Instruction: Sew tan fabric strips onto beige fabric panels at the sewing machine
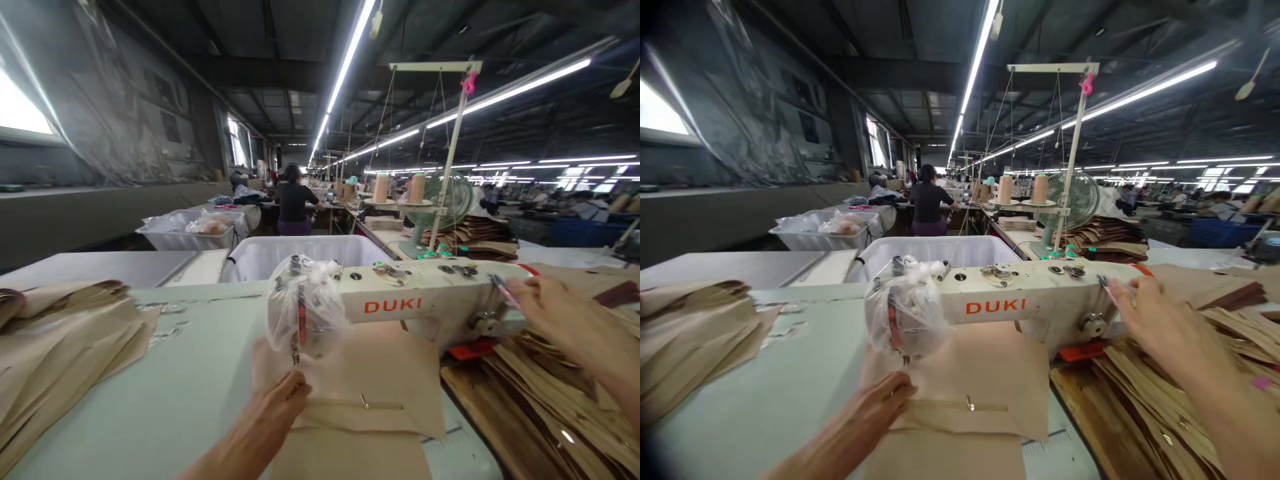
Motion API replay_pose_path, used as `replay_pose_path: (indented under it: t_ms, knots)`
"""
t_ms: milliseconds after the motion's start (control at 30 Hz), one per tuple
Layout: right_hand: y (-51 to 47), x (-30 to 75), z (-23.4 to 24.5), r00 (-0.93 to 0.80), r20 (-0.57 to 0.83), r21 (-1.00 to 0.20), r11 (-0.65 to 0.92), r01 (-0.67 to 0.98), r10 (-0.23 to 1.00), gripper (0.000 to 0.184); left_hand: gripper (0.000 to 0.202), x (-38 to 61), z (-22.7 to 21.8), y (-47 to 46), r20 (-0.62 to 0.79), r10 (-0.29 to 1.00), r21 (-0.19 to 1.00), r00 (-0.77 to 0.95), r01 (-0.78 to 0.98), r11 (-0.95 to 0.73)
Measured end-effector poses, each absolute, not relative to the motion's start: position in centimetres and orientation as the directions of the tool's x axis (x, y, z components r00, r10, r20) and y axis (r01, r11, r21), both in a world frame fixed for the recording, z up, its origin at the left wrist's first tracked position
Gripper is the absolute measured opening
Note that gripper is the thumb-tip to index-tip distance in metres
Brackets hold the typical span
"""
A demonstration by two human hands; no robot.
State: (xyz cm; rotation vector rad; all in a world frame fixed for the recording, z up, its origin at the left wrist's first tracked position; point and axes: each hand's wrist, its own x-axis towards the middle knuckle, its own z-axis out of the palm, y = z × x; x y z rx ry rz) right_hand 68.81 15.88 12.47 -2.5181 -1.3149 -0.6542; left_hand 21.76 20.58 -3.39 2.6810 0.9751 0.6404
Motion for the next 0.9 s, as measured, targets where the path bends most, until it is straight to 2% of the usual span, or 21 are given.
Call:
replay_pose_path:
  t_ms: [133, 267, 367, 400, 467, 533, 600, 733, 900]
  knots:
    - [15.9, 65.7, 10.2, 0.527, 0.350, -0.001, -0.562, 0.827, 0.774, 0.044, 0.018, 22.7, -3.2, 20.3, 0.236, 0.602, 0.268, 0.763, 0.545, -0.795]
    - [14.7, 64.7, 10.4, 0.546, 0.380, 0.021, -0.598, 0.801, 0.746, 0.049, 0.020, 22.7, -4.0, 20.6, 0.234, 0.619, 0.271, 0.749, 0.562, -0.782]
    - [12.9, 60.3, 8.1, 0.570, 0.417, -0.042, -0.611, 0.790, 0.708, 0.050, 0.020, 22.3, -4.6, 21.1, 0.267, 0.686, 0.335, 0.676, 0.602, -0.724]
    - [12.5, 57.8, 6.5, 0.537, 0.418, -0.087, -0.556, 0.826, 0.733, 0.047, 0.021, 22.2, -4.6, 21.2, 0.273, 0.709, 0.361, 0.650, 0.614, -0.702]
    - [12.0, 52.1, 2.6, 0.284, 0.347, -0.191, -0.228, 0.955, 0.894, 0.043, 0.020, 21.9, -4.6, 21.3, 0.273, 0.743, 0.407, 0.611, 0.626, -0.665]
    - [12.1, 46.7, -1.1, -0.003, 0.242, -0.223, 0.059, 0.973, 0.970, 0.040, 0.020, 21.8, -4.4, 21.3, 0.271, 0.759, 0.437, 0.592, 0.627, -0.645]
    - [12.7, 42.8, -3.3, -0.089, 0.160, -0.202, 0.121, 0.972, 0.983, 0.033, 0.020, 21.7, -4.2, 21.2, 0.273, 0.763, 0.456, 0.586, 0.619, -0.639]
    - [13.9, 39.9, -3.7, -0.087, 0.117, -0.120, 0.101, 0.988, 0.989, 0.026, 0.022, 21.8, -4.2, 21.1, 0.282, 0.752, 0.478, 0.596, 0.593, -0.649]
    - [14.4, 39.4, -3.1, -0.073, 0.064, -0.135, 0.081, 0.987, 0.995, 0.025, 0.023, 21.8, -4.2, 20.9, 0.294, 0.735, 0.486, 0.611, 0.567, -0.665]
